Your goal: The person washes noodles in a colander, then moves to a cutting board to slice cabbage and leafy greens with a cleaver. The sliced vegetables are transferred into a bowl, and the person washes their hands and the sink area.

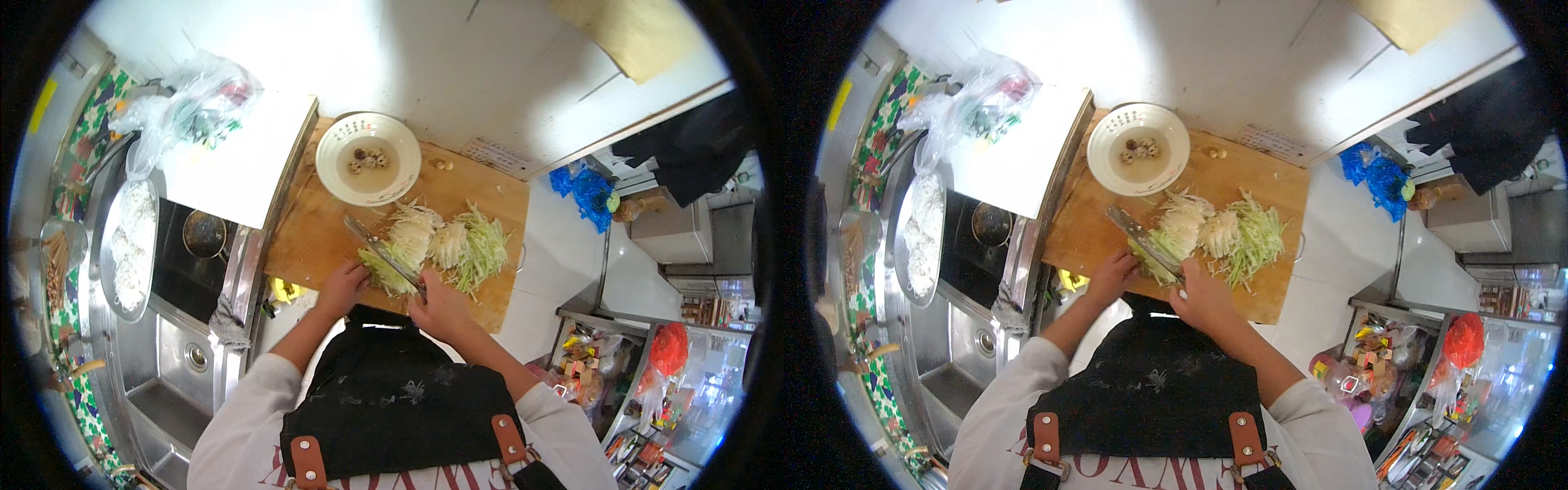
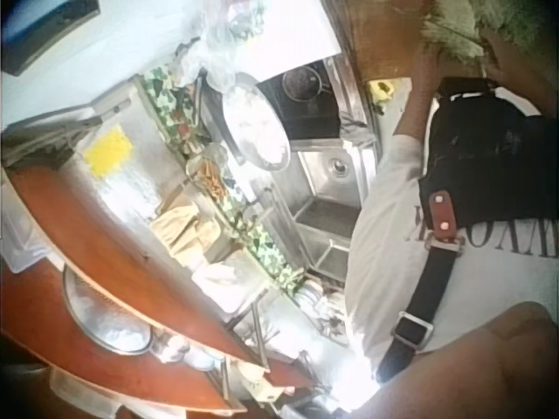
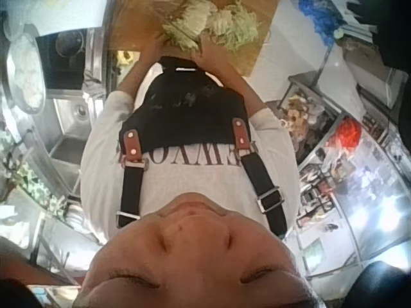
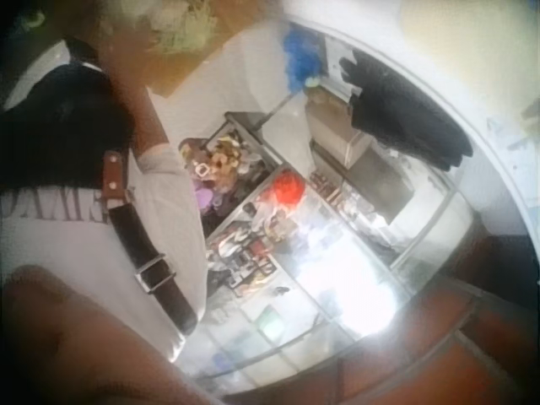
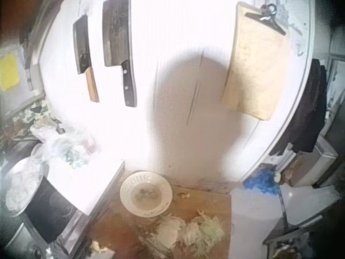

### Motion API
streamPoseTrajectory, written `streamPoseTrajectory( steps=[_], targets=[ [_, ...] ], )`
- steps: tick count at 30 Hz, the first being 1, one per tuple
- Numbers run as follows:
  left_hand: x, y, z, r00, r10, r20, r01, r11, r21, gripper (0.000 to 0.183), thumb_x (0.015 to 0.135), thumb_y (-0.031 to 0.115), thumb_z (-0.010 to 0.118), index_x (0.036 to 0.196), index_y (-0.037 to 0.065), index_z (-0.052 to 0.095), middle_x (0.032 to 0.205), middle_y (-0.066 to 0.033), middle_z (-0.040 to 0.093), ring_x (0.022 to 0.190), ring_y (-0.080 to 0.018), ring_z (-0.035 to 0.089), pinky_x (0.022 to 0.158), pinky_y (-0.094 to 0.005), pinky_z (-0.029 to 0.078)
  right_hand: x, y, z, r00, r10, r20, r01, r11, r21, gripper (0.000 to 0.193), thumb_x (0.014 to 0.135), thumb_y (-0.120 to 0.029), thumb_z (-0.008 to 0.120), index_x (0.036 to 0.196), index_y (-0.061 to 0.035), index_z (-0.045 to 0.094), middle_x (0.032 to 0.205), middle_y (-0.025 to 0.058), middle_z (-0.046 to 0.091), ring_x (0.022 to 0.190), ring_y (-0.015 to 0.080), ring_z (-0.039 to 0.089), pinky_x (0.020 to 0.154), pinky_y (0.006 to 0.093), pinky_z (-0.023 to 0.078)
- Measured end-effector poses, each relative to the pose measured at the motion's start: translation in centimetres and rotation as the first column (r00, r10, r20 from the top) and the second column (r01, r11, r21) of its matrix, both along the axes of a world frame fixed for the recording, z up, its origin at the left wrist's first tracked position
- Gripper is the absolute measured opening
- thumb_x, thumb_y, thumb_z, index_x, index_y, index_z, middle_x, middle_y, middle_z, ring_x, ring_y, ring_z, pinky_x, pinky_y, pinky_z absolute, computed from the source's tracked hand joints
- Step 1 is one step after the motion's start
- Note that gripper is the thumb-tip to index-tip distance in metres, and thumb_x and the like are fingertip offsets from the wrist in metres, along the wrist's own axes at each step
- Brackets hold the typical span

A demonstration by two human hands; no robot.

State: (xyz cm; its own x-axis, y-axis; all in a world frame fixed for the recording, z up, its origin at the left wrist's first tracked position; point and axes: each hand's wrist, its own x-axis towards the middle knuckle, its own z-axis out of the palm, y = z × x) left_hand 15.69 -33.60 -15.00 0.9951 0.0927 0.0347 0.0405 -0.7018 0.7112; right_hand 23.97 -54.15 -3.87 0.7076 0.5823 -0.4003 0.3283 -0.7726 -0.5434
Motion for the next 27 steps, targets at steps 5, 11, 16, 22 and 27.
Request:
streamPoseTrajectory(
  steps=[5, 11, 16, 22, 27],
  targets=[
    [1.4, 2.9, 6.5, 0.989, -0.099, -0.111, 0.114, 0.983, 0.142, 0.015, 0.078, 0.016, 0.065, 0.092, 0.010, 0.065, 0.091, -0.0101, 0.064, 0.089, -0.0310, 0.062, 0.074, -0.0357, 0.052, 0.3, -5.1, 0.4, 0.990, 0.004, 0.142, -0.013, 0.998, 0.065, 0.021, 0.081, -0.016, 0.058, 0.096, -0.0051, 0.046, 0.089, 0.0194, 0.060, 0.081, 0.0377, 0.060, 0.067, 0.0469, 0.048],
    [5.4, -7.3, 8.4, 0.806, -0.584, 0.100, 0.520, 0.777, 0.354, 0.058, 0.078, 0.028, 0.062, 0.131, 0.012, 0.046, 0.136, -0.0098, 0.046, 0.129, -0.0255, 0.040, 0.108, -0.0468, 0.026, -0.5, -7.3, 0.0, 0.961, 0.070, 0.268, -0.078, 0.997, 0.021, 0.013, 0.081, -0.013, 0.056, 0.088, -0.0045, 0.049, 0.083, 0.0166, 0.060, 0.078, 0.0361, 0.060, 0.066, 0.0474, 0.047],
    [6.4, -10.2, 7.7, 0.833, -0.550, -0.060, 0.546, 0.800, 0.249, 0.078, 0.081, 0.032, 0.058, 0.146, 0.010, 0.021, 0.152, -0.0085, 0.025, 0.141, -0.0228, 0.021, 0.114, -0.0501, 0.008, -0.2, -10.9, 3.1, 0.950, 0.135, 0.282, -0.126, 0.991, -0.050, 0.018, 0.079, -0.016, 0.063, 0.086, -0.0058, 0.050, 0.076, 0.0148, 0.058, 0.074, 0.0370, 0.058, 0.063, 0.0470, 0.046],
    [6.2, -5.8, 7.5, 0.885, -0.447, -0.132, 0.460, 0.793, 0.400, 0.075, 0.086, 0.041, 0.054, 0.146, 0.009, 0.023, 0.152, -0.0087, 0.023, 0.142, -0.0238, 0.017, 0.114, -0.0521, 0.005, 1.1, -17.9, 5.0, 0.993, -0.101, 0.060, 0.085, 0.970, 0.227, 0.035, 0.085, -0.019, 0.063, 0.117, -0.0080, 0.054, 0.081, 0.0134, 0.061, 0.067, 0.0293, 0.061, 0.063, 0.0385, 0.050],
    [6.3, -12.3, 9.7, 0.815, -0.577, -0.061, 0.561, 0.756, 0.337, 0.079, 0.086, 0.053, 0.049, 0.145, 0.006, 0.025, 0.152, -0.0101, 0.023, 0.143, -0.0247, 0.016, 0.113, -0.0516, 0.002, 2.4, -17.5, 1.5, 0.528, -0.223, -0.820, 0.724, 0.623, 0.296, 0.029, 0.101, -0.027, 0.038, 0.105, -0.0032, 0.054, 0.080, 0.0062, 0.058, 0.055, 0.0116, 0.053, 0.049, 0.0250, 0.046]
  ],
)
